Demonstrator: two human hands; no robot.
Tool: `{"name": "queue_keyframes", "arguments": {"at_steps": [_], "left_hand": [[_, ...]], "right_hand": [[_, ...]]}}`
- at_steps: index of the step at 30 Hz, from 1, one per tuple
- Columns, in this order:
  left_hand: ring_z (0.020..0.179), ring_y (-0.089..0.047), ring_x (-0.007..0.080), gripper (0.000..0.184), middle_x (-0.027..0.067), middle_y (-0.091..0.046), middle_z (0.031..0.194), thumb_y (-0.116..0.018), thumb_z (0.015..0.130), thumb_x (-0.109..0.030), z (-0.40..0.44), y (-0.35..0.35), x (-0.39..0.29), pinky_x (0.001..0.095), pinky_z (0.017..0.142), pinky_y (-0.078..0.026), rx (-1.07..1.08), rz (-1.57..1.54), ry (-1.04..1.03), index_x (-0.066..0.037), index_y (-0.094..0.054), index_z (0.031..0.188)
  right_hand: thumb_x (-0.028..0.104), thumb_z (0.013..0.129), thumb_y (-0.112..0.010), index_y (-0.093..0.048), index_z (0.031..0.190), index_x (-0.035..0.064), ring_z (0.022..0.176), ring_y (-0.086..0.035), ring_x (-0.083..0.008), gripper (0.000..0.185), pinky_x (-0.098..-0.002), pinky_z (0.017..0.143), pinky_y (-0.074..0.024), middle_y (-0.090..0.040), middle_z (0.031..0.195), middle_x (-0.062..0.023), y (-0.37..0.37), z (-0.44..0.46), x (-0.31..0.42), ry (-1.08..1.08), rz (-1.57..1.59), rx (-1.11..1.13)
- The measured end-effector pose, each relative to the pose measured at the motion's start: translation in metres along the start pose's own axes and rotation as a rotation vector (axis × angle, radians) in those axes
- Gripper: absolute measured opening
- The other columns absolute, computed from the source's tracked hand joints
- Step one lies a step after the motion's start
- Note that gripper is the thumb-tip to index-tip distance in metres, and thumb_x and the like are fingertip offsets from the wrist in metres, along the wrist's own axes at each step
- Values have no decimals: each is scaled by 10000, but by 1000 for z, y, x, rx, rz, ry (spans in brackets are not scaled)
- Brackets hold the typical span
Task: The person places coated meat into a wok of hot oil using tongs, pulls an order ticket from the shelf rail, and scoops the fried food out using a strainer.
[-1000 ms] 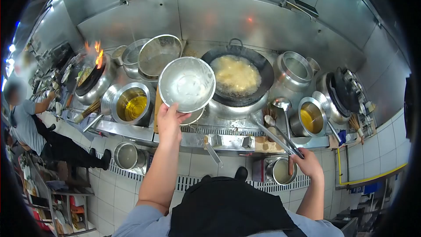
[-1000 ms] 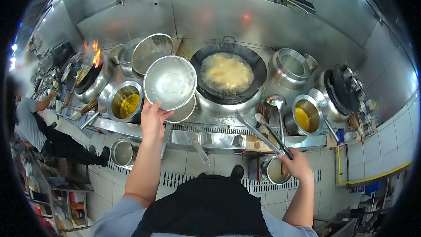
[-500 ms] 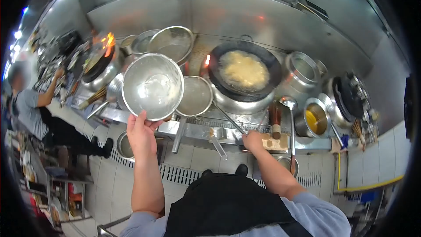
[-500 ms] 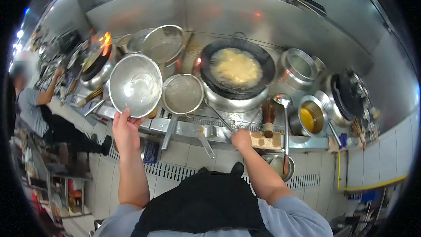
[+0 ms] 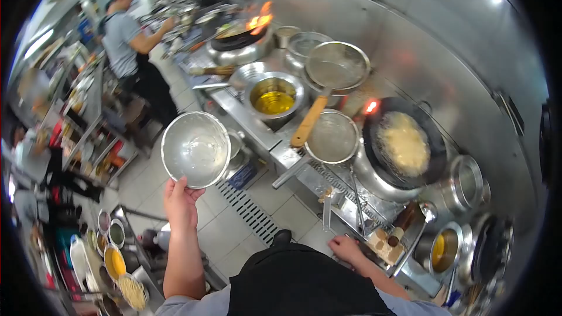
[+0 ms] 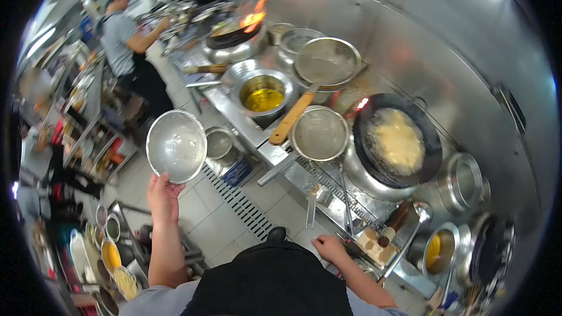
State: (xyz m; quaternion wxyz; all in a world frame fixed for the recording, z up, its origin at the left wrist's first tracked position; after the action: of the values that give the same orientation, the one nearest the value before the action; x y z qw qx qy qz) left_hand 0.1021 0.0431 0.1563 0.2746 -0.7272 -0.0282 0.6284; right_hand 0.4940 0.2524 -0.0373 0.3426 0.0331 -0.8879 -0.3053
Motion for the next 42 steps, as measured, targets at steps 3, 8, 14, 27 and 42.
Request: {"name": "queue_keyframes", "arguments": {"at_steps": [3,8,14,27,42], "left_hand": [[697,-629,166,156,94,-615,925,-490,883,-93,-41,36,1,270,588,-544,-148,-3,23,-27,-504,1024],[758,-639,252,198,154,-610,948,-493,855,-69,-149,82,18,351,662,-558,-396,25,261,19,-504,1033],[789,-621,234,221,128,-590,931,-490,880,-94,-284,142,40,357,675,-549,-629,10,342,-5,-471,1082],[763,-641,263,204,167,-571,916,-456,881,-101,-432,251,33,336,659,-571,-1044,-116,268,12,-429,1049],[655,-655,198,134,166,-661,731,-635,759,-119,-733,638,-83,330,586,-526,-1965,513,21,8,-658,722]], "right_hand": [[445,773,-595,-586,1069,-58,990,-573,-415,584,-411,909,-436,-581,1083,-275,-73,52,-70,-72,-316,161],[288,784,-551,-584,1064,-60,1053,-561,-354,448,-421,946,-408,-584,1091,-250,-98,117,-156,126,-642,-356],[258,850,-495,-602,1061,-20,869,-628,-320,365,-423,844,-463,-646,1043,-159,-151,160,-262,-90,-1063,58],[258,834,-550,-567,1126,-41,923,-626,-282,418,-356,773,-495,-625,1070,-198,-221,99,-26,501,-638,501],[245,817,-589,-546,1162,-58,874,-639,-264,461,-335,731,-498,-623,1064,-208,-269,80,59,496,-663,737]]}}
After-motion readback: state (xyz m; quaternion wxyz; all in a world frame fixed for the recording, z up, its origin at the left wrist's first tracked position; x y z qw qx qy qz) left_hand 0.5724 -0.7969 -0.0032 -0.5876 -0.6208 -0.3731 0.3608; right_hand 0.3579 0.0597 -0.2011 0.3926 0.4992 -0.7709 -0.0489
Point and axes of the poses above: each hand's wrist, its own z-axis towards the middle knuckle, its own y-axis out of the back of the hand, x = y × z, the point moved 7 cm from there along z, towards the middle knuckle
